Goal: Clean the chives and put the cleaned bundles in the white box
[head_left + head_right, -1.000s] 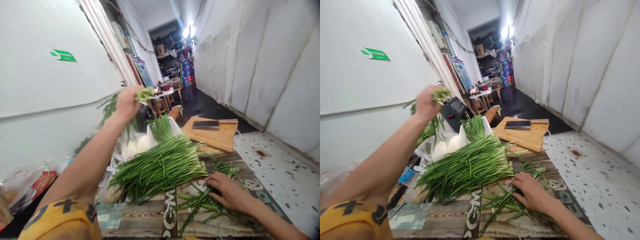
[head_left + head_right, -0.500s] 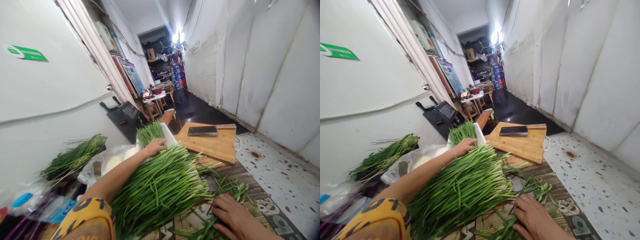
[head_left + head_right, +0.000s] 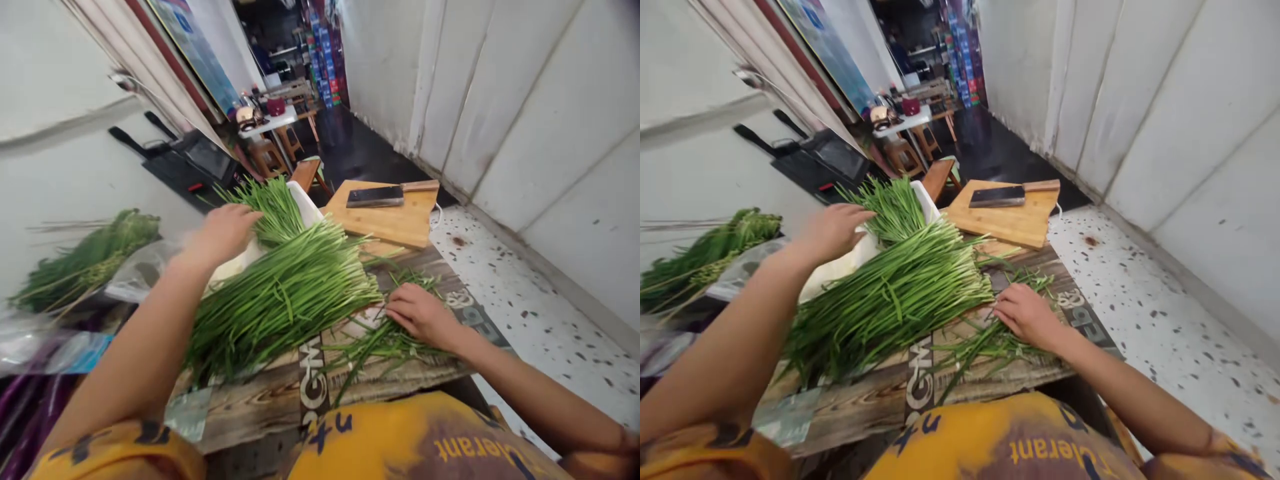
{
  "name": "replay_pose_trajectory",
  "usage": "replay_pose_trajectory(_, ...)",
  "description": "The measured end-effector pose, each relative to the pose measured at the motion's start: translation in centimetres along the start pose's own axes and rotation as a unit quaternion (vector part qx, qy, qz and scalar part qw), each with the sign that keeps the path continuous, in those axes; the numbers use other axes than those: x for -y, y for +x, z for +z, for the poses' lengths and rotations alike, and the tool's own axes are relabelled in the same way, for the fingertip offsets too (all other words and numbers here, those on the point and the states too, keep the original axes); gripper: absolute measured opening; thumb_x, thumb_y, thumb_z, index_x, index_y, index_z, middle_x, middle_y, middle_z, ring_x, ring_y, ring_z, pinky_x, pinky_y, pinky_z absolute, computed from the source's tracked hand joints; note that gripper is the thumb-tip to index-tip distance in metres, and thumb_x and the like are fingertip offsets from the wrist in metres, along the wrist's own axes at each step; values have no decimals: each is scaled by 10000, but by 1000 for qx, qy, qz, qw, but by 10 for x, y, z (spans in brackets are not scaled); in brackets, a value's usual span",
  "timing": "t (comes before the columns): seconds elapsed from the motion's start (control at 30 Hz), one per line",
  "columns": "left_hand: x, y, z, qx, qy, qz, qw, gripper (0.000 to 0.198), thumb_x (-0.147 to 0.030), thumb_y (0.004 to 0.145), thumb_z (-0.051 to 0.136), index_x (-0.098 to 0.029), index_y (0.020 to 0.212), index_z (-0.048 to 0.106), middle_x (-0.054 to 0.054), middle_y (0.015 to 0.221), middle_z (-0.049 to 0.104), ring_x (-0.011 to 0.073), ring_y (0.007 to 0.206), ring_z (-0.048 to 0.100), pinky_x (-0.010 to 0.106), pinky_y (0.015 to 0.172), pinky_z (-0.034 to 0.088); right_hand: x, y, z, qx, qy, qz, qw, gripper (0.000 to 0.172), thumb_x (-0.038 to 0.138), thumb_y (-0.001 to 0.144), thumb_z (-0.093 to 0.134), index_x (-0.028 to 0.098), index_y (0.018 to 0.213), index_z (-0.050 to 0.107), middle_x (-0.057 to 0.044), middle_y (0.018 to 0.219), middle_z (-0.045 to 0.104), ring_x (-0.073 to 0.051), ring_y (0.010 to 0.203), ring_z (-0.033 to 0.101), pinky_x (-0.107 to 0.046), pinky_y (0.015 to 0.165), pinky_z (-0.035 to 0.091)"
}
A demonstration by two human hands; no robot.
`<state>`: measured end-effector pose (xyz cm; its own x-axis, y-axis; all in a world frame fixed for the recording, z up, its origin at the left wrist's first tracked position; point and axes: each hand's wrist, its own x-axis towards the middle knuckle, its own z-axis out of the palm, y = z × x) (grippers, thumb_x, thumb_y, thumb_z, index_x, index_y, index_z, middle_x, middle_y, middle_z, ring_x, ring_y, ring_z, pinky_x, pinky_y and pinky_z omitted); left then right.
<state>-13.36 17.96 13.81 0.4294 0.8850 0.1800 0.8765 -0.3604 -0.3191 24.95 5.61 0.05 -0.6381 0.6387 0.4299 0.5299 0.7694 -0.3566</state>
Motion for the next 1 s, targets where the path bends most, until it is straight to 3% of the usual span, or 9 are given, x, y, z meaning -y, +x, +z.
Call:
replay_pose_trajectory(0.13, -69, -81, -32, -79, -60, -3, 995, 317, -239, 837, 505, -111, 1112, 599, 143, 1118, 628, 248, 998, 572, 412, 899, 441, 9, 9, -4, -27, -20, 16, 999, 192, 229, 902, 460, 162, 893, 640, -90, 857, 611, -184, 798, 506, -327, 731, 417)
replay_pose_trajectory(0.23, -140, -128, -9, -168, -197, -13, 966, 177, -222, 839, 526, -174, 942, 662, 72, 965, 693, 196, 929, 610, 351, 883, 459, 14, 26, 1, -48, -40, 18, 998, 180, 216, 894, 465, 158, 899, 634, -91, 846, 609, -190, 793, 500, -321, 712, 415)
replay_pose_trajectory(0.33, -202, -150, 21, -248, -298, -110, 915, 160, -201, 852, 525, -187, 950, 651, 54, 939, 699, 166, 902, 622, 326, 855, 464, 14, 44, 11, -60, -58, 21, 996, 157, 193, 872, 493, 159, 837, 642, -85, 818, 612, -196, 787, 501, -323, 717, 410)
replay_pose_trajectory(0.4, -233, -155, 31, -248, -346, -125, 896, 169, -220, 861, 522, -194, 977, 641, 62, 968, 687, 174, 942, 610, 344, 869, 452, 9, 51, 16, -68, -52, 36, 996, 142, 188, 857, 519, 159, 805, 649, -80, 815, 621, -196, 799, 512, -320, 734, 408)
replay_pose_trajectory(0.47, -255, -157, 33, -214, -371, -72, 901, 227, -265, 848, 552, -205, 1057, 618, 85, 1072, 651, 201, 1031, 566, 382, 906, 423, 3, 53, 16, -80, -27, 68, 994, 139, 217, 849, 546, 164, 779, 654, -66, 784, 626, -188, 784, 526, -311, 732, 410)
replay_pose_trajectory(0.6, -270, -150, 37, -127, -340, 62, 930, 213, -296, 849, 553, -245, 1036, 640, 94, 1162, 582, 233, 1118, 475, 421, 924, 352, -11, 47, 11, -44, 23, 66, 997, 142, 305, 818, 607, 177, 810, 669, -46, 787, 628, -176, 791, 541, -301, 744, 420)
replay_pose_trajectory(0.73, -257, -119, 52, -92, -263, 106, 955, 152, -308, 860, 536, -276, 903, 678, 56, 941, 599, 214, 942, 481, 381, 794, 323, -15, 45, 9, 32, 15, -9, 999, 137, 261, 823, 593, 167, 874, 679, -70, 858, 618, -186, 858, 528, -320, 785, 417)
replay_pose_trajectory(0.87, -244, -88, 64, -97, -192, 96, 972, 184, -279, 878, 504, -218, 843, 674, 47, 753, 571, 194, 803, 469, 345, 702, 281, -7, 47, 10, -42, 32, 14, 998, 167, 234, 849, 540, 153, 807, 680, -78, 803, 610, -177, 798, 524, -313, 738, 420)
replay_pose_trajectory(1.0, -244, -87, 60, -165, -203, 113, 958, 202, -242, 898, 447, -190, 876, 641, 26, 677, 562, 168, 732, 474, 334, 700, 283, -3, 44, 5, -106, 126, 68, 984, 163, 300, 827, 571, 169, 789, 662, -51, 808, 631, -151, 746, 543, -285, 684, 430)
